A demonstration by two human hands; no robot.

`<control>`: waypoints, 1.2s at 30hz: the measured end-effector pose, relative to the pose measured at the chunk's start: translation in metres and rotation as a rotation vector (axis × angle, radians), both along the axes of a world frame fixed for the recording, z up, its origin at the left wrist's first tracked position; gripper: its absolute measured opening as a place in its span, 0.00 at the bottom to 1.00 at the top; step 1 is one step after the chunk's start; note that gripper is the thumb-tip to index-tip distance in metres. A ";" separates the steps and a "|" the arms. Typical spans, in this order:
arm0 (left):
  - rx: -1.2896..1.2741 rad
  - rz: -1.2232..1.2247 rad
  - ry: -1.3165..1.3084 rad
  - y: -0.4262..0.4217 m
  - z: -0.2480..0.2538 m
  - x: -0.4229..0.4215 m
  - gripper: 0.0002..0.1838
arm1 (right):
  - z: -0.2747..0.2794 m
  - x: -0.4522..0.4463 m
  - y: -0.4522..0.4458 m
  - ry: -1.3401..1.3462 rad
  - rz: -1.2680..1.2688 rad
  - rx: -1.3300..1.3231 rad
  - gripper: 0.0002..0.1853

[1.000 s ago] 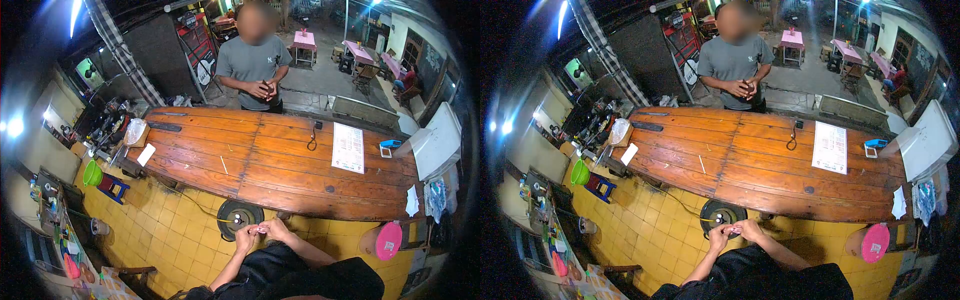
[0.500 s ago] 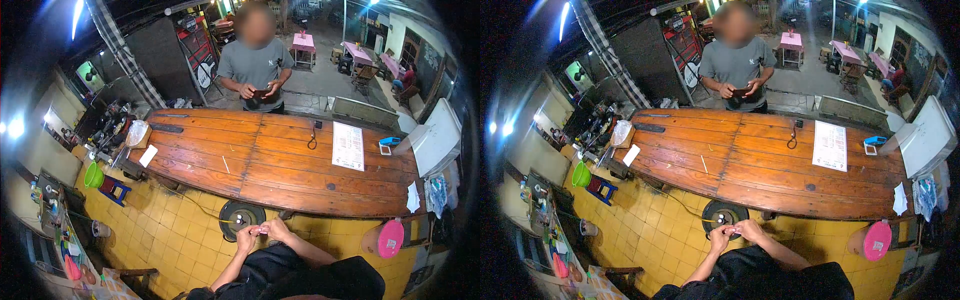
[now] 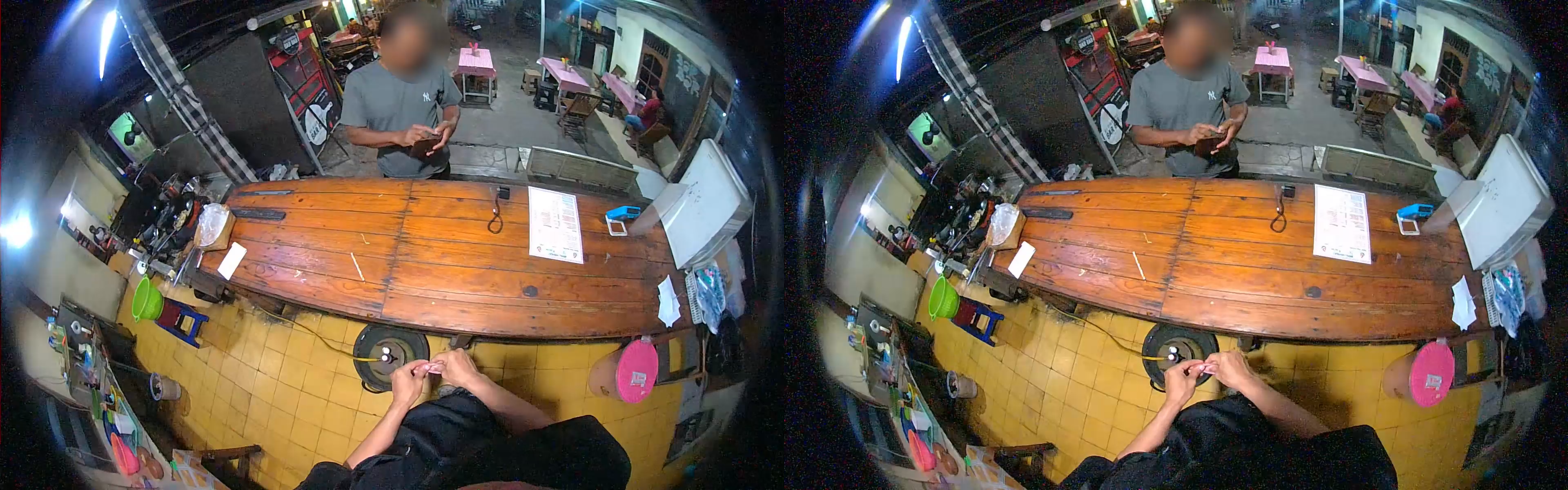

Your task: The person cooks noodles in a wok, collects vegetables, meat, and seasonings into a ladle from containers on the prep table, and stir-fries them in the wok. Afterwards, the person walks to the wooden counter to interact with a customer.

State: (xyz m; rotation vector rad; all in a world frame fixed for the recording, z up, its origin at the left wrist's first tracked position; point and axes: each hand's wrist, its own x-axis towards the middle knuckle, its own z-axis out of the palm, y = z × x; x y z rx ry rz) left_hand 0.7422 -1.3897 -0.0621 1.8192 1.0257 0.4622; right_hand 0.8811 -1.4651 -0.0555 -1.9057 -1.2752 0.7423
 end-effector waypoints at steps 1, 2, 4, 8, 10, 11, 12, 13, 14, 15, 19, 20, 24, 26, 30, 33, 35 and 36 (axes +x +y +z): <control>0.032 -0.009 -0.004 -0.002 0.000 0.002 0.10 | 0.001 0.000 -0.003 -0.018 -0.001 -0.008 0.08; 0.062 -0.017 -0.009 -0.004 0.001 0.004 0.09 | -0.001 -0.001 -0.007 -0.019 -0.008 -0.012 0.08; 0.030 -0.030 -0.013 -0.007 0.004 0.007 0.09 | -0.009 -0.001 -0.012 0.071 -0.079 0.015 0.09; 0.053 -0.087 -0.007 -0.016 0.005 0.006 0.08 | -0.007 0.000 -0.025 -0.008 -0.058 0.001 0.11; 0.061 -0.120 -0.041 -0.021 0.010 0.005 0.08 | -0.010 0.001 -0.032 0.016 -0.025 0.048 0.10; 0.064 -0.121 -0.042 -0.024 0.006 0.003 0.08 | -0.012 0.001 -0.036 0.042 0.012 0.096 0.10; 0.077 -0.123 -0.020 -0.026 -0.001 0.002 0.08 | -0.014 0.001 -0.040 0.041 0.036 0.100 0.09; 0.093 -0.128 0.006 -0.026 -0.009 -0.002 0.08 | -0.016 -0.001 -0.043 0.047 0.029 0.110 0.09; 0.080 -0.135 -0.019 -0.028 -0.014 -0.005 0.07 | -0.015 -0.004 -0.047 0.023 0.060 0.089 0.10; 0.051 -0.163 -0.030 -0.031 -0.019 -0.009 0.11 | -0.016 -0.008 -0.054 0.003 0.091 0.058 0.11; -0.061 -0.243 -0.120 -0.056 -0.025 -0.013 0.10 | -0.031 -0.016 -0.084 -0.057 0.000 -0.054 0.12; -0.129 -0.275 -0.138 -0.064 -0.023 -0.011 0.09 | -0.031 -0.015 -0.093 -0.094 -0.015 -0.045 0.13; -0.097 -0.312 -0.179 -0.087 -0.015 0.006 0.07 | -0.022 -0.006 -0.122 -0.033 -0.086 -0.038 0.12; -0.037 -0.310 -0.154 -0.091 -0.023 0.017 0.06 | -0.020 0.003 -0.126 -0.133 -0.095 -0.134 0.09; 0.020 -0.310 -0.088 -0.082 -0.025 0.046 0.08 | -0.044 0.027 -0.120 0.239 -0.171 0.042 0.06; 0.045 -0.307 -0.017 -0.075 -0.001 0.081 0.09 | -0.042 0.067 -0.111 0.389 -0.127 0.041 0.06; 0.115 -0.327 -0.068 -0.073 -0.001 0.115 0.08 | -0.031 0.098 -0.111 0.391 -0.152 0.075 0.05; 0.145 -0.332 -0.068 -0.073 -0.010 0.131 0.09 | -0.030 0.114 -0.113 0.350 -0.153 0.068 0.04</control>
